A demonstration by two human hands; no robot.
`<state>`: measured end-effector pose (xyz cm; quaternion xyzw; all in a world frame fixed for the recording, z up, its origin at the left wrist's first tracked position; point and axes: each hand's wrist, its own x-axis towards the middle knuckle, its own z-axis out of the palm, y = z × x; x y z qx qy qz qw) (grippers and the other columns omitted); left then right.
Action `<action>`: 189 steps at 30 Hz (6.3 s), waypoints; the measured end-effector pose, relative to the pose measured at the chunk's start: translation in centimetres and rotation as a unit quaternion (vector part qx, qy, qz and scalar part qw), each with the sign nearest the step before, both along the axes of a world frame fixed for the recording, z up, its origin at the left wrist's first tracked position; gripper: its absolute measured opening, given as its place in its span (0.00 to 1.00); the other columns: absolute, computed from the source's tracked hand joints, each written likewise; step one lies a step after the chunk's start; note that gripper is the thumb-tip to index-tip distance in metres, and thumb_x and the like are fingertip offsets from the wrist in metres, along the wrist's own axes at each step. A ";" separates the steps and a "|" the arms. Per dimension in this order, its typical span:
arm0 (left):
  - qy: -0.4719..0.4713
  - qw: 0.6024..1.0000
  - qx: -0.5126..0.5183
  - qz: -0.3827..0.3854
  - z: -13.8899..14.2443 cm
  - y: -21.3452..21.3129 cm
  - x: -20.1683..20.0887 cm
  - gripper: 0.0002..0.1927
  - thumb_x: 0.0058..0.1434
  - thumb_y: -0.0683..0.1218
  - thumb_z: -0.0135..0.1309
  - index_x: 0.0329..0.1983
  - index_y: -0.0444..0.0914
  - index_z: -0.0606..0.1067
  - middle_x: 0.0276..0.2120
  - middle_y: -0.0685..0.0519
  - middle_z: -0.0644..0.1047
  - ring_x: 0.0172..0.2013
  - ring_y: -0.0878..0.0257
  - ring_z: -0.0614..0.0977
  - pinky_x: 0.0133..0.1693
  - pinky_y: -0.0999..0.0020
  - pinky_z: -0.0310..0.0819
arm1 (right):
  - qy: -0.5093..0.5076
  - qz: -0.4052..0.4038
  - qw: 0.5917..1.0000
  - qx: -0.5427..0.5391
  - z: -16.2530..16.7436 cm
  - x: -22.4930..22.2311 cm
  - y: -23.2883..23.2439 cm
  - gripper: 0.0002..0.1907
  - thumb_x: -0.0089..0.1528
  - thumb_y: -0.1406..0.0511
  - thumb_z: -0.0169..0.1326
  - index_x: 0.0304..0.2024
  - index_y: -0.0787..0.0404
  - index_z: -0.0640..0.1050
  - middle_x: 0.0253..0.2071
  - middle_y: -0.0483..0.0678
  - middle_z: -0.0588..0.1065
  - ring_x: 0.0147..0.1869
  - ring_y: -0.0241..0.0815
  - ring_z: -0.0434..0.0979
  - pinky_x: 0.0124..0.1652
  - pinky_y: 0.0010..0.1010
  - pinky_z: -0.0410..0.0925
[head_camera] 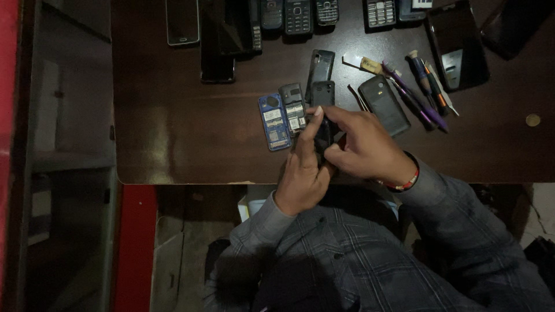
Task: The person sits at a workbench covered with mobile phones and tools, picks up a phone, opens it and removes its cover, then uses tweezers to work on the exposed internal board, holding the board steady with one hand while manipulating small components with the other.
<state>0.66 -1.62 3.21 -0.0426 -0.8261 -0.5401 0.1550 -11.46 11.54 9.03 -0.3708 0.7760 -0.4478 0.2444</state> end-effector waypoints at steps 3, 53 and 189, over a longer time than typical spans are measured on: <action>-0.005 1.000 0.010 -0.006 0.1 0.0 -0.1 0.44 0.65 0.32 0.49 0.81 0.35 0.45 0.77 0.37 0.57 0.78 0.41 0.61 0.77 0.53 0.55 | 0.031 -0.005 0.999 0.001 -0.4 -0.2 0.0 0.36 0.50 0.72 0.53 0.64 0.65 0.72 0.28 0.51 0.79 0.20 0.36 0.77 0.22 0.27 0.68; -0.041 0.663 0.736 -0.128 -3.8 -1.4 -0.2 0.26 0.83 0.49 0.29 0.83 0.44 0.53 0.72 0.36 0.67 0.67 0.46 0.73 0.63 0.52 0.72 | 0.024 0.066 0.975 -0.213 -3.7 -2.3 3.9 0.53 0.48 0.58 0.76 0.69 0.52 0.60 0.79 0.53 0.53 0.82 0.52 0.56 0.79 0.49 0.62; 0.065 0.961 -0.193 0.184 -3.7 -1.0 2.2 0.14 0.67 0.39 0.60 0.56 0.35 0.78 0.47 0.46 0.75 0.44 0.50 0.76 0.42 0.53 0.74 | 0.356 -0.229 0.905 -0.031 -7.4 5.3 6.0 0.11 0.61 0.74 0.62 0.46 0.66 0.79 0.40 0.54 0.77 0.41 0.51 0.78 0.40 0.39 0.68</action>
